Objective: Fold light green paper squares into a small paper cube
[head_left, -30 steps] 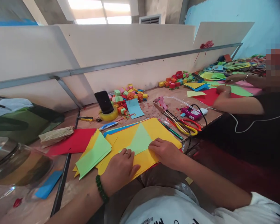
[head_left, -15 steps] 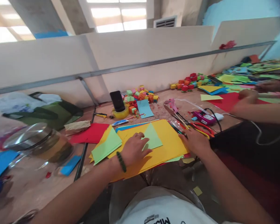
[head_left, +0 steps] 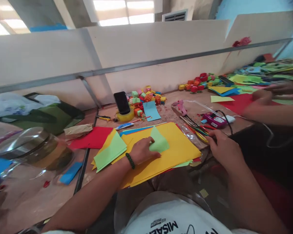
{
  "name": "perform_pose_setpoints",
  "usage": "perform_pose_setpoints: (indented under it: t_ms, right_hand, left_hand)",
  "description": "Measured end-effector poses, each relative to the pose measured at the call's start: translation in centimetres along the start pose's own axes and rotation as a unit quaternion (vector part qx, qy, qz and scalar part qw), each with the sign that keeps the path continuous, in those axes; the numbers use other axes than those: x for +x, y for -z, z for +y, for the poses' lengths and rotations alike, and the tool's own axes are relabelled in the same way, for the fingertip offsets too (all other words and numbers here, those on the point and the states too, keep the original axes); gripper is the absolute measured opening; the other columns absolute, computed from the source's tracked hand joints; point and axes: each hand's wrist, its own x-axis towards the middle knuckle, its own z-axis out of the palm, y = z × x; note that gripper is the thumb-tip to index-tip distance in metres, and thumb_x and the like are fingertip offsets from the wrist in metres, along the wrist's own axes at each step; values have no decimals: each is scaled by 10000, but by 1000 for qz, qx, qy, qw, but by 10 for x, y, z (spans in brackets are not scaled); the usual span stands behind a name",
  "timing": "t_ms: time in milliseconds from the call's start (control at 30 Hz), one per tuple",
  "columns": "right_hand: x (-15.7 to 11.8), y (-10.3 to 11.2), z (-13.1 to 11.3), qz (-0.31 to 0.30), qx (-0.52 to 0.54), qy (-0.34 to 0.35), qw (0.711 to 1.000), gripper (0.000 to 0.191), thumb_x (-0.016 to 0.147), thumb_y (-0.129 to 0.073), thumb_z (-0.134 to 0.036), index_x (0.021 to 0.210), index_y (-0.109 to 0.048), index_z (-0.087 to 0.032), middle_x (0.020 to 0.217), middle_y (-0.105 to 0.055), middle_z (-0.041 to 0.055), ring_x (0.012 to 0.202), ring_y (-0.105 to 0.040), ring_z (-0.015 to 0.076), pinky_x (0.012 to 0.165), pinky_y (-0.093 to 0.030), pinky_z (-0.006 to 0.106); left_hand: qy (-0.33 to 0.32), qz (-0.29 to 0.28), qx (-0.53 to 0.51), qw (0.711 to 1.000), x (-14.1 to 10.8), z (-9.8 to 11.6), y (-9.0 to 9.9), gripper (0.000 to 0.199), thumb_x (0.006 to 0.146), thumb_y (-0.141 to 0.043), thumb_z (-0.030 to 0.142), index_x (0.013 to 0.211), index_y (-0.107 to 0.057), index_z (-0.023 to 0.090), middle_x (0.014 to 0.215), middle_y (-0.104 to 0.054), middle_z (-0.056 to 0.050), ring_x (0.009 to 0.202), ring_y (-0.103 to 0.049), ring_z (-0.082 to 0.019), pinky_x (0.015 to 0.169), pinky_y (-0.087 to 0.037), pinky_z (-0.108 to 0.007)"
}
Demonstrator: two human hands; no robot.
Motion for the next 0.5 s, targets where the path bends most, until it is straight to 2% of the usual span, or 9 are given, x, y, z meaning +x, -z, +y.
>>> perform_pose_setpoints:
  t_ms: [67, 167, 267, 333, 500]
  right_hand:
    - [-7, 8, -10, 15, 74, 5, 997, 175, 864, -475, -329, 922, -599, -220, 767, -649, 69, 661, -569, 217, 601, -412, 306]
    - [-14, 9, -24, -37, 174, 43, 983, 169, 838, -475, -318, 858, -611, -220, 704, -635, 21, 629, -554, 181, 570, -420, 274]
    - [-19, 3, -29, -112, 205, 41, 972, 186, 819, -466, -302, 828, -623, -201, 716, -649, 13, 641, -566, 167, 565, -420, 262]
    - [-22, 0, -30, -135, 202, 46, 969, 203, 821, -465, -297, 844, -638, -194, 769, -675, 20, 671, -582, 165, 587, -420, 264]
    - [-29, 1, -30, -172, 227, 43, 958, 187, 818, -530, -340, 869, -628, -189, 766, -680, 9, 690, -600, 156, 629, -422, 262]
  left_hand:
    - [-29, 2, -43, 999, 3, -4, -1, 264, 746, -582, 437, 806, -602, 181, 750, -633, -25, 701, -564, -182, 573, -371, -259]
    - [-56, -19, -116, 991, 8, -12, -6, 263, 765, -465, 400, 639, -531, 178, 599, -518, 16, 584, -465, -135, 535, -320, -249]
    - [-67, -39, -180, 981, 11, -17, -11, 298, 737, -466, 445, 628, -525, 174, 564, -452, 33, 553, -400, -117, 513, -304, -237]
    - [-76, -41, -195, 977, 12, -20, -13, 322, 730, -484, 475, 648, -546, 170, 571, -456, 34, 555, -401, -114, 507, -310, -231]
    - [-100, -23, -147, 984, 13, -27, -15, 330, 780, -491, 465, 774, -622, 163, 675, -573, -4, 606, -495, -135, 552, -407, -242]
